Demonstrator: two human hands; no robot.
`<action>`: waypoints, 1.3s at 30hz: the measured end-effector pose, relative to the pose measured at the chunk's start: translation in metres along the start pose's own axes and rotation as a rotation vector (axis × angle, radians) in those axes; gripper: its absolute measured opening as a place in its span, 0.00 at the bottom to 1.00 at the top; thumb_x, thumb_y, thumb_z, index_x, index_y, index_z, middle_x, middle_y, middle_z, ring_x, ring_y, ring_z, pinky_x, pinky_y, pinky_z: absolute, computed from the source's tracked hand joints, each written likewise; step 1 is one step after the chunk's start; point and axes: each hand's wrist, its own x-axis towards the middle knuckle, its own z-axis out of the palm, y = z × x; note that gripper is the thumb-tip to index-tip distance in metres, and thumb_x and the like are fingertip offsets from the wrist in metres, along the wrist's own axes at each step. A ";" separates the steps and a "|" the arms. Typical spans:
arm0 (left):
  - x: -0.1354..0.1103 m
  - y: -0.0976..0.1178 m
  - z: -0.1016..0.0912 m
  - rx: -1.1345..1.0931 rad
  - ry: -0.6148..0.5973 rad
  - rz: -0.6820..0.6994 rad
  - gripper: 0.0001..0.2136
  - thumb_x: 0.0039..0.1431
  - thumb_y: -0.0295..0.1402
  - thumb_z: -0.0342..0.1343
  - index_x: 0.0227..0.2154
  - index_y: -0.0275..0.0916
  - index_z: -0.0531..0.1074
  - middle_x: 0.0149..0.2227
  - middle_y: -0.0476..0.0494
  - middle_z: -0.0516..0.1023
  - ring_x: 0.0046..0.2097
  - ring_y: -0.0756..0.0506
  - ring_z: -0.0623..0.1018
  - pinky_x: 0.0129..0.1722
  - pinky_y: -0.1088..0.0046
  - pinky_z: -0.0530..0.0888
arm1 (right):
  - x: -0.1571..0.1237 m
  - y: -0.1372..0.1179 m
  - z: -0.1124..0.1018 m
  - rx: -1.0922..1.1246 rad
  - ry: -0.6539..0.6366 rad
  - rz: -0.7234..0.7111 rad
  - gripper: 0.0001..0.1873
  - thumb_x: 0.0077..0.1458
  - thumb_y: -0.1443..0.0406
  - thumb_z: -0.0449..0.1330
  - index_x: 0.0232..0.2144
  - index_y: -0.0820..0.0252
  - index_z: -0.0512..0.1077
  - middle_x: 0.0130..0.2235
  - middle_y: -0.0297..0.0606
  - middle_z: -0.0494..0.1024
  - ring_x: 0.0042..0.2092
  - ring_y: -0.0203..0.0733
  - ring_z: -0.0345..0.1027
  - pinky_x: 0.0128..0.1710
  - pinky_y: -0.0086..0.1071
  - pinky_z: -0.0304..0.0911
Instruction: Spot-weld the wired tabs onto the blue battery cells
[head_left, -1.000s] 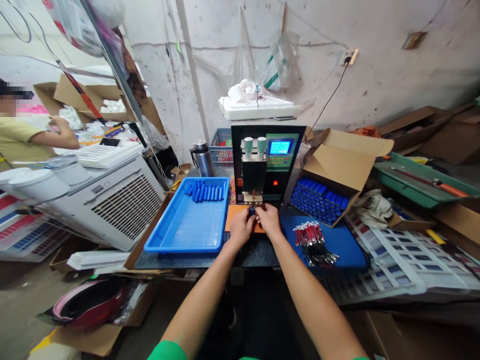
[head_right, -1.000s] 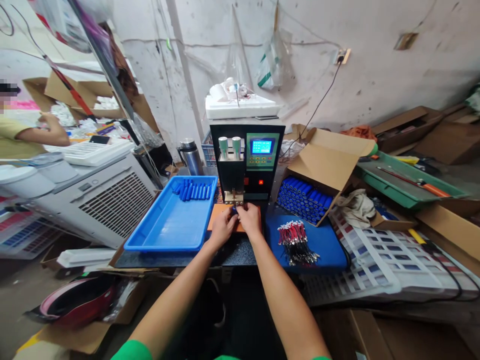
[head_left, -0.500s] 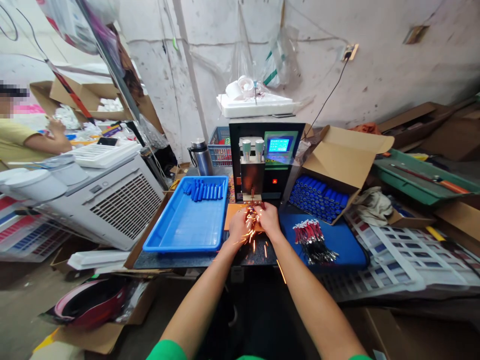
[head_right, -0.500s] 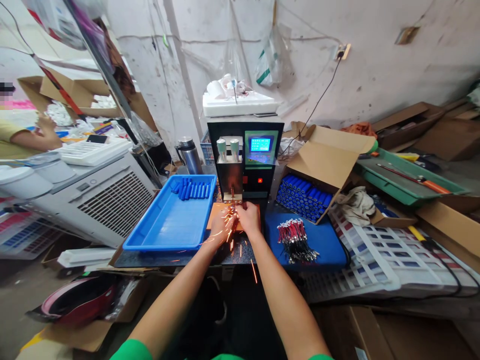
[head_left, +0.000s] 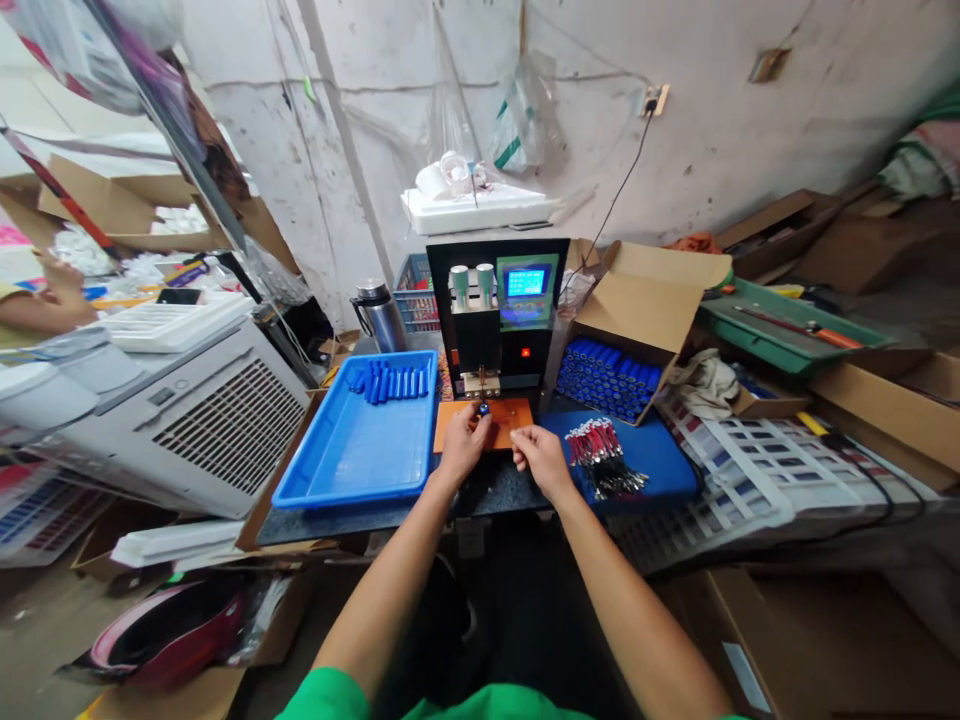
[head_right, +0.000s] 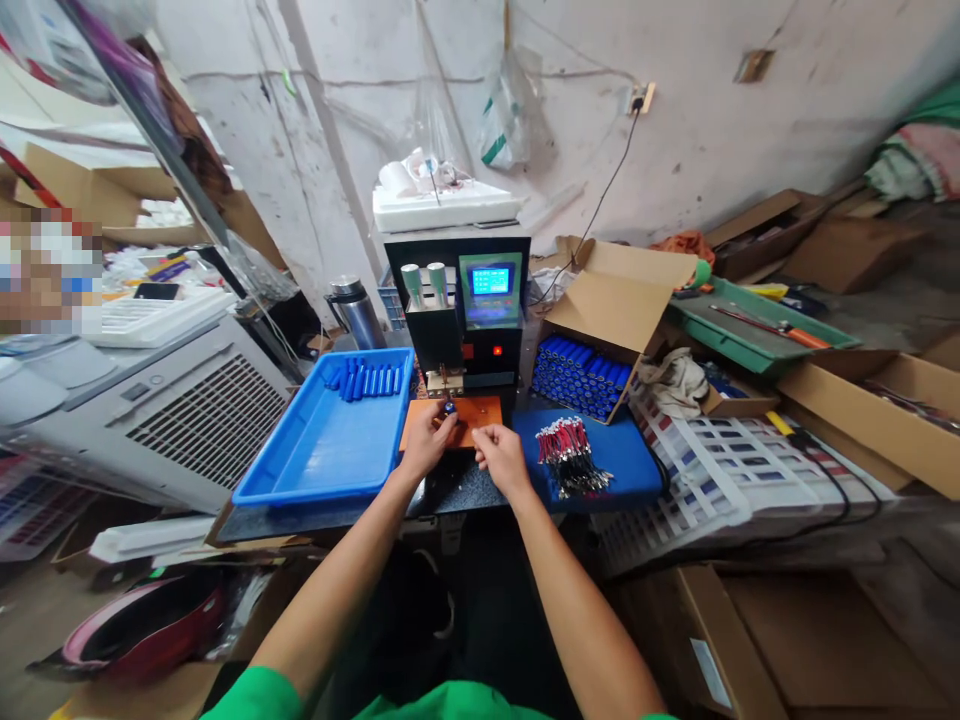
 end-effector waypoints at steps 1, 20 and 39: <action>-0.003 0.001 -0.002 0.017 -0.005 0.001 0.14 0.61 0.38 0.54 0.45 0.36 0.75 0.34 0.44 0.78 0.33 0.47 0.75 0.37 0.71 0.73 | -0.013 0.003 -0.004 0.003 -0.022 0.003 0.19 0.46 0.51 0.65 0.24 0.60 0.68 0.20 0.30 0.68 0.20 0.31 0.60 0.18 0.24 0.57; 0.102 0.105 0.184 0.072 -0.008 0.768 0.14 0.65 0.29 0.50 0.51 0.38 0.73 0.51 0.38 0.79 0.53 0.43 0.77 0.55 0.61 0.75 | -0.142 0.178 -0.030 -0.582 -0.086 0.148 0.04 0.47 0.71 0.60 0.25 0.58 0.73 0.31 0.35 0.79 0.35 0.41 0.73 0.36 0.28 0.62; 0.107 0.118 0.214 0.513 -0.289 0.752 0.34 0.53 0.26 0.54 0.64 0.26 0.57 0.68 0.26 0.54 0.70 0.32 0.53 0.68 0.48 0.54 | -0.143 0.159 -0.051 -0.400 -0.047 0.063 0.04 0.51 0.66 0.59 0.25 0.59 0.72 0.28 0.35 0.76 0.33 0.39 0.70 0.35 0.30 0.61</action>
